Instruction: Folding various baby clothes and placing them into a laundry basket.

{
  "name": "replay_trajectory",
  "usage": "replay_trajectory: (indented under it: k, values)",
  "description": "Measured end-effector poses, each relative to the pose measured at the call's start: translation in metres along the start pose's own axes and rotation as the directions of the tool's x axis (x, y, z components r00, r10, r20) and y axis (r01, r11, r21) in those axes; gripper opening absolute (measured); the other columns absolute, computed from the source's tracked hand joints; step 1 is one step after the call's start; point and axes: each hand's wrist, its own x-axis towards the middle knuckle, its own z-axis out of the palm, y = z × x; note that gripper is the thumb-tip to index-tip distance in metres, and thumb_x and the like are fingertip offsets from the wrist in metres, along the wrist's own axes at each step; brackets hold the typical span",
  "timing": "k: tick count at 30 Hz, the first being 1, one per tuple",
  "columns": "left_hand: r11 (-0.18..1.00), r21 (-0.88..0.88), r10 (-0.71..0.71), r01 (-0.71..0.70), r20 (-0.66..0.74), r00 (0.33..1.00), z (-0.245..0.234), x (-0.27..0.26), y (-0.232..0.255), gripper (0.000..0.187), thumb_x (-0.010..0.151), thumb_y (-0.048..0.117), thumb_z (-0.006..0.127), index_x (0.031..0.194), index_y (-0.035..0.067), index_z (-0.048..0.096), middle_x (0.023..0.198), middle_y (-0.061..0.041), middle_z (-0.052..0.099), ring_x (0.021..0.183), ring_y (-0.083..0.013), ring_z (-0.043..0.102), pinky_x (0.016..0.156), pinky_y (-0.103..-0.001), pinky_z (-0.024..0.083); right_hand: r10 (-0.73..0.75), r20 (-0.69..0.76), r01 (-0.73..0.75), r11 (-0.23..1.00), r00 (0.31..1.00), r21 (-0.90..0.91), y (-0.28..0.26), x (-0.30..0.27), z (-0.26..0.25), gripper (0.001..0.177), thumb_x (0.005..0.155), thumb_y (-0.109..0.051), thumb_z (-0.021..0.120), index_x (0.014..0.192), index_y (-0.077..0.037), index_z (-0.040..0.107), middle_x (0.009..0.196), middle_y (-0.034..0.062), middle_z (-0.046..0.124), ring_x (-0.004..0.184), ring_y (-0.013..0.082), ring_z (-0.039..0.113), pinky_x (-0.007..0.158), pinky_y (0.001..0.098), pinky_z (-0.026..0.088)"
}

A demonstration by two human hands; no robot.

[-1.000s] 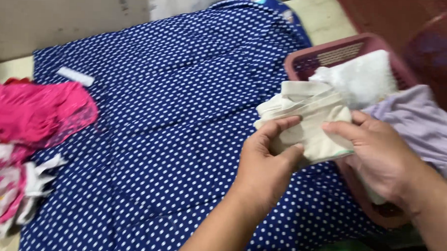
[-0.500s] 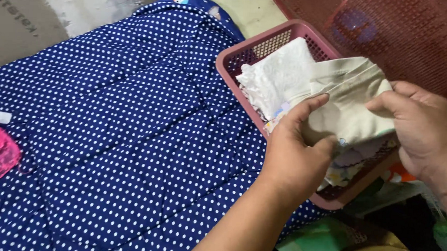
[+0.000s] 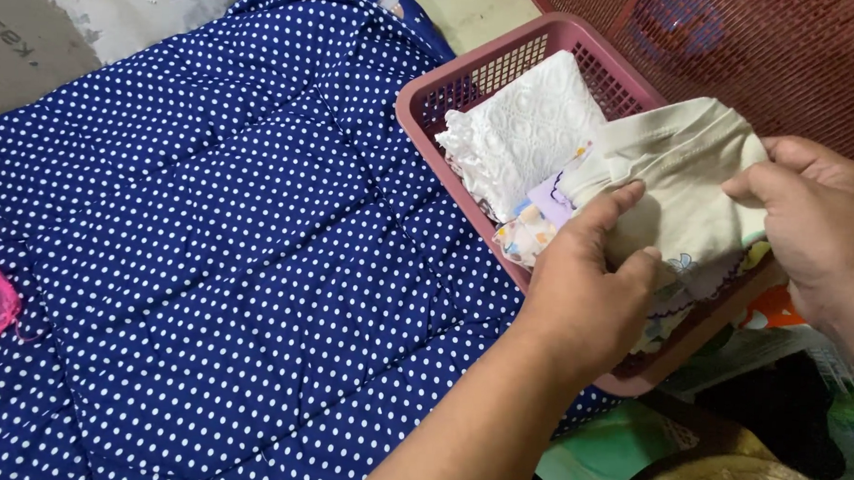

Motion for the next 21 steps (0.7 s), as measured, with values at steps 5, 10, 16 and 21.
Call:
replay_trajectory:
  k: [5, 10, 16, 21]
  values:
    - [0.998, -0.05, -0.022, 0.023, 0.021, 1.0, 0.005, 0.001, 0.002, 0.06, 0.086, 0.0, 0.064, 0.145, 0.009, 0.056, 0.122, -0.018, 0.071, 0.106, -0.0216, 0.069, 0.092, -0.03, 0.054, -0.043, 0.001, 0.043, 0.999, 0.999, -0.019, 0.003, 0.005, -0.005, 0.025, 0.096, -0.001, 0.052, 0.116, -0.001, 0.067, 0.096, 0.013, 0.071, 0.075, 0.018, 0.069, 0.063, 0.0352, 0.06]
    - [0.999, 0.016, -0.031, 0.031, 0.021, 0.999, 0.007, -0.002, 0.008, 0.063, 0.082, -0.004, 0.066, 0.143, 0.011, 0.057, 0.121, -0.017, 0.072, 0.106, -0.0211, 0.07, 0.093, -0.03, 0.054, -0.047, -0.021, 0.046, 0.998, 0.999, -0.053, 0.01, 0.011, -0.011, 0.028, 0.097, 0.0, 0.049, 0.12, 0.001, 0.064, 0.094, 0.0177, 0.07, 0.071, 0.0257, 0.07, 0.057, 0.0423, 0.06]
    - [0.993, -0.048, -0.107, 0.107, 0.01, 0.994, 0.007, 0.002, -0.001, 0.062, 0.083, 0.001, 0.069, 0.142, 0.008, 0.056, 0.127, -0.013, 0.071, 0.109, -0.0208, 0.07, 0.094, -0.029, 0.054, -0.03, 0.012, 0.032, 0.988, 0.999, -0.154, 0.008, 0.01, -0.006, 0.029, 0.095, 0.0, 0.056, 0.122, 0.004, 0.066, 0.1, 0.0176, 0.073, 0.08, 0.0212, 0.072, 0.069, 0.0357, 0.061]
    - [0.999, -0.04, -0.026, 0.025, -0.022, 0.999, 0.01, 0.001, -0.005, 0.059, 0.083, 0.003, 0.072, 0.141, 0.005, 0.059, 0.127, -0.013, 0.071, 0.112, -0.0207, 0.07, 0.096, -0.03, 0.054, -0.047, 0.041, 0.052, 0.99, 0.998, -0.134, 0.012, 0.014, -0.007, 0.032, 0.097, -0.006, 0.061, 0.126, 0.005, 0.063, 0.1, 0.0169, 0.073, 0.077, 0.0214, 0.073, 0.062, 0.0333, 0.061]
